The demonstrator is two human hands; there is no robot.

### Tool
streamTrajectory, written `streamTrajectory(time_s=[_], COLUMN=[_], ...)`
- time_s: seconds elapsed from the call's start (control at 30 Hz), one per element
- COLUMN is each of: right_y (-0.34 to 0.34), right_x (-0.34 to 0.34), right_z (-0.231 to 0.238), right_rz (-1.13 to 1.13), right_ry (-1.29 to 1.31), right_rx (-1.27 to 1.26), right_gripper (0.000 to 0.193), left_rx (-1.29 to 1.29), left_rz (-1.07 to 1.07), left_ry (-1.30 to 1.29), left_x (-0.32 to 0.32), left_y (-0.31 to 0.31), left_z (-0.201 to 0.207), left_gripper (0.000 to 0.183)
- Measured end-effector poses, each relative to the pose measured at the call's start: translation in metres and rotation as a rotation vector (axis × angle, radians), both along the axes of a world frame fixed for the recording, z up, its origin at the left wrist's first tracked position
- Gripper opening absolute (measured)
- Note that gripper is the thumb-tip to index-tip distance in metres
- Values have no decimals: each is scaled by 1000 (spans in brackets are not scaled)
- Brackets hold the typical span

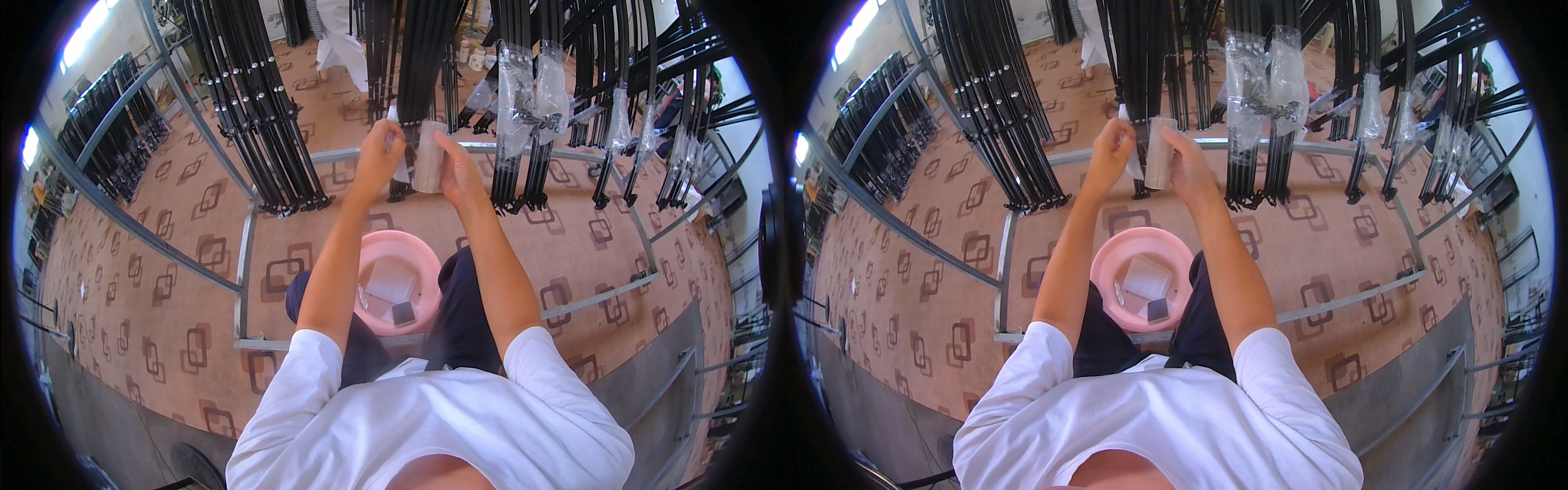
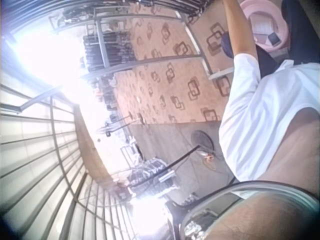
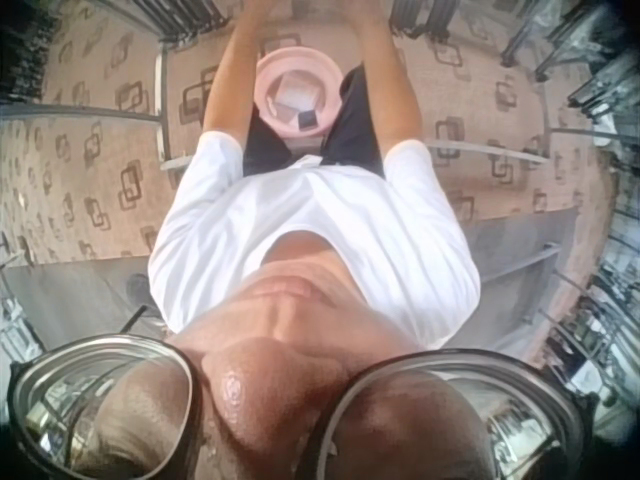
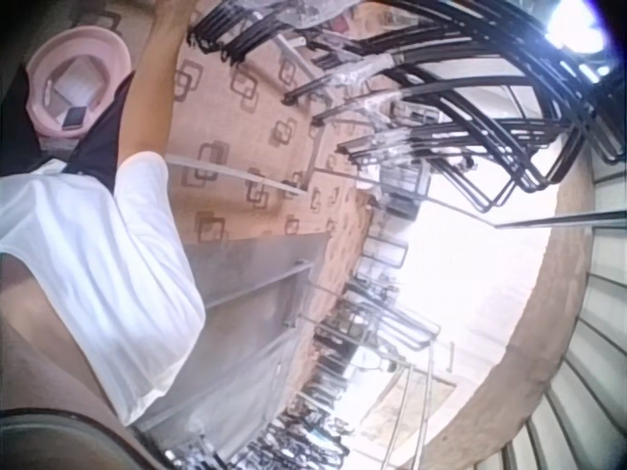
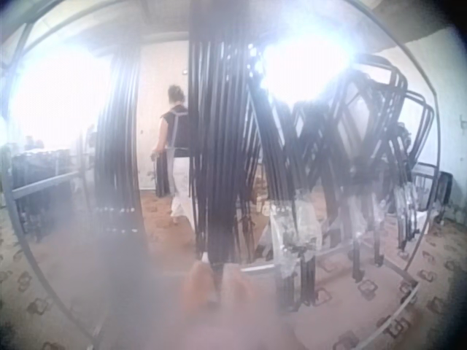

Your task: The person wipes black metal rods with a cloth and wraps the ends with clear plastic film from a roll.

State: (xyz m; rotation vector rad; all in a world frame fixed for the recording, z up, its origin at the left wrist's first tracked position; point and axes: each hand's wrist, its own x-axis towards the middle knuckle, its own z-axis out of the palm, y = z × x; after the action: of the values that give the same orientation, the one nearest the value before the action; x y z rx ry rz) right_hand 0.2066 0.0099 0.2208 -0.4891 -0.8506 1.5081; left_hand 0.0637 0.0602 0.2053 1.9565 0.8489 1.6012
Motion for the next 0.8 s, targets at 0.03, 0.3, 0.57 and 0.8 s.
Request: streamTrajectory(time_s=[0.03,0.3,0.57,0.8], right_y=[-2,-2,9,-24], right_x=[0,-4,-7,-16], right_z=[4,12,-1,-15], right_rz=[-2,-370,-412,-267], right_ry=[34,-108,-68,-76], right_rx=[-5,-99,-93,80], right_gripper=[27,27,20,32], left_rx=[11,44,-27,-85], left_rz=[2,-322,-444,-440], left_ry=[-2,164,99,-3], left_x=[1,-2,6,2], left_y=[-2,-22,-17,-11], left_z=[4,24,17,9], left_gripper=[7,23,10,7])
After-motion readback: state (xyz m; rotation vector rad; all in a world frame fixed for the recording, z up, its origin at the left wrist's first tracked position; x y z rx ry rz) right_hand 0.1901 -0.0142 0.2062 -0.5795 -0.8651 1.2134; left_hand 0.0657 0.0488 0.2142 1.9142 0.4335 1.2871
